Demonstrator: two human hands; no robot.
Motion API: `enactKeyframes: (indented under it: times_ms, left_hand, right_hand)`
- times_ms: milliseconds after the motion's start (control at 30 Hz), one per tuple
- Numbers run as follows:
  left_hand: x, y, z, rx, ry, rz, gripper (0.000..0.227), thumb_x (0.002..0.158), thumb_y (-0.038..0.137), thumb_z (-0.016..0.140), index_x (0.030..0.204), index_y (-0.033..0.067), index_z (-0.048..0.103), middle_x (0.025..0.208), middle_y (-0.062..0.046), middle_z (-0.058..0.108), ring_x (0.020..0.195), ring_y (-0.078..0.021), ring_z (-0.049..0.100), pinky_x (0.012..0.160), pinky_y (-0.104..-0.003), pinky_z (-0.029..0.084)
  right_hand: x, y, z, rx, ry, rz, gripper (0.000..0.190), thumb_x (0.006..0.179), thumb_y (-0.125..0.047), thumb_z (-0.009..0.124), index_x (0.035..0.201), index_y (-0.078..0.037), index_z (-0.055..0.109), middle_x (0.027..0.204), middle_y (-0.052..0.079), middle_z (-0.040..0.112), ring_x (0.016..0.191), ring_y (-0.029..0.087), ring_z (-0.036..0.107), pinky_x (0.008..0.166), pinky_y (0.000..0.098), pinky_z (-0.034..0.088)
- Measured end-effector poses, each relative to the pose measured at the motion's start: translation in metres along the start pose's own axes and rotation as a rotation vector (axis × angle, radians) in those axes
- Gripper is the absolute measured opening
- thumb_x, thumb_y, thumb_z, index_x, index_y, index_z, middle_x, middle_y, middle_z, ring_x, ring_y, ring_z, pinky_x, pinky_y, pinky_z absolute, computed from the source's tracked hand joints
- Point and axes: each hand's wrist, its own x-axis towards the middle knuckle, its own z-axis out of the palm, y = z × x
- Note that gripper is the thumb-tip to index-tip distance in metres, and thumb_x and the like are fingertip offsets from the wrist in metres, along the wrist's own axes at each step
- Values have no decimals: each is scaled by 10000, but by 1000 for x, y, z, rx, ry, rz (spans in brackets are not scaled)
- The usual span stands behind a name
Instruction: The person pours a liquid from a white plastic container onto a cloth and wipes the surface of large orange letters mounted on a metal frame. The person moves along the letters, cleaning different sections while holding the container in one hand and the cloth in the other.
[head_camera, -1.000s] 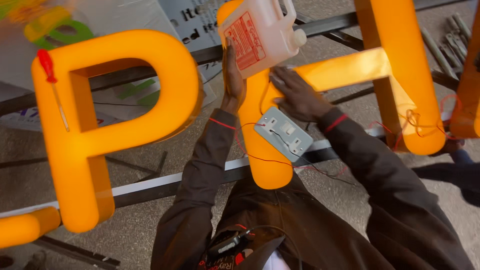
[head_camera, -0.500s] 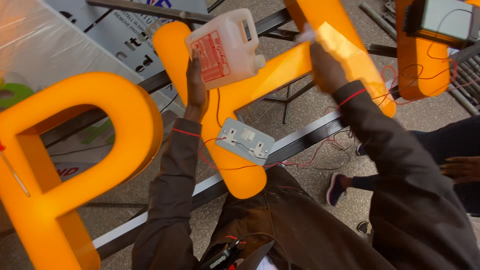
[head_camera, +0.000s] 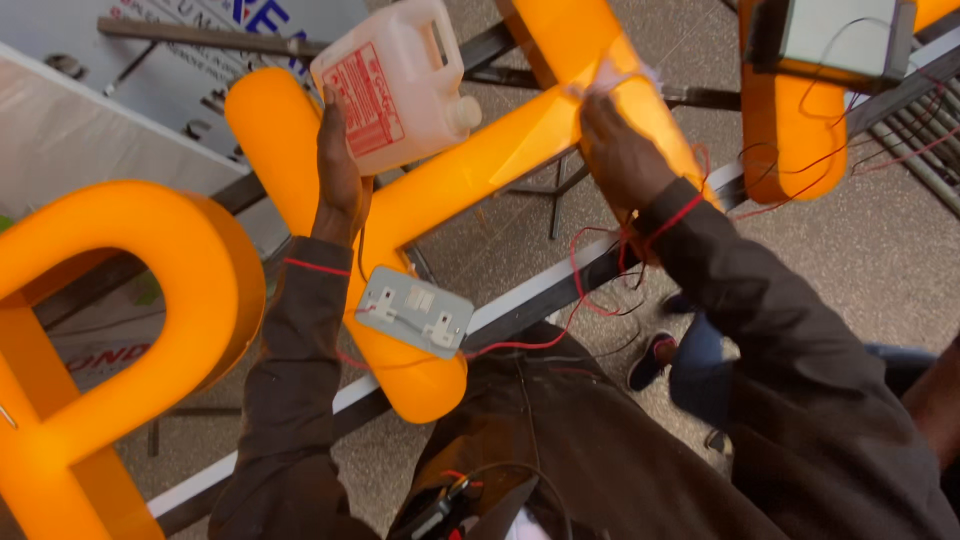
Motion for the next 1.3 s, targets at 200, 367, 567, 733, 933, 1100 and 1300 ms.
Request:
enactKeyframes:
  times_ms: [200,367,567,733,933,1100,1300]
  left_hand:
    - [25,12,36,-82,-42,22,769,1026,743,648,1610,247,588,1556,-65,715,1459,-317,714,1190,-559,678]
    - [54,5,86,-263,91,72,876,966,710,698,1679,224,546,1651,-156,704,1476,-427,739,1101,-616,705]
    - [63,-18,116,-273,111,35,855,963,723,701,1671,270,547,1610,-141,721,1480,-468,726,1119,-704,720]
    - [89,-12,114,-290,157,-4,938,949,688,662,1761,305,391,1715,-127,622,1557,-454,667,1178,-703,708]
    - [132,-21,151,-295,400,13,1036,871,810,479,1694,181,506,1532,-213,757,1352,-404,755,926,-514,656]
    - [124,-45,188,-437,499,132,941,1049,621,457,1827,134,250,1808,-213,409,1621,-478,478,1326,-632,464]
    - [111,-74,202,-107,857,339,950,1077,721,374,1825,154,226,1920,-180,201,1770,-411,232,1407,-615,254]
  right_hand:
    - [13,27,-14,-34,35,-173,821,1196,-350,525,1838,-62,101,1936,94,41,1748,500,154,1366,659,284]
    - [50,13,-15,-253,110,-268,929,1201,-666,344,1837,-9,180,1928,168,120,1742,490,194,1342,664,309]
    - [79,27,-50,-363,5,-382,1002,1077,-380,713,1798,52,167,1826,343,281,1662,534,341,1342,596,377]
    - [61,40,-65,-411,-433,-367,994,1102,-619,444,1823,-105,-6,1911,162,-22,1751,365,16,1379,536,105]
    - [54,35,-49,-173,-57,-483,966,1156,-710,250,1828,-22,159,1907,240,117,1761,446,104,1386,606,179]
    - [97,32,-59,-186,3,-586,901,1202,-620,322,1846,-33,94,1899,259,156,1750,471,168,1388,633,220]
    - [191,32,-80,-149,-11,-716,873,1216,-667,229,1856,-82,127,1906,226,166,1757,438,146,1405,627,148]
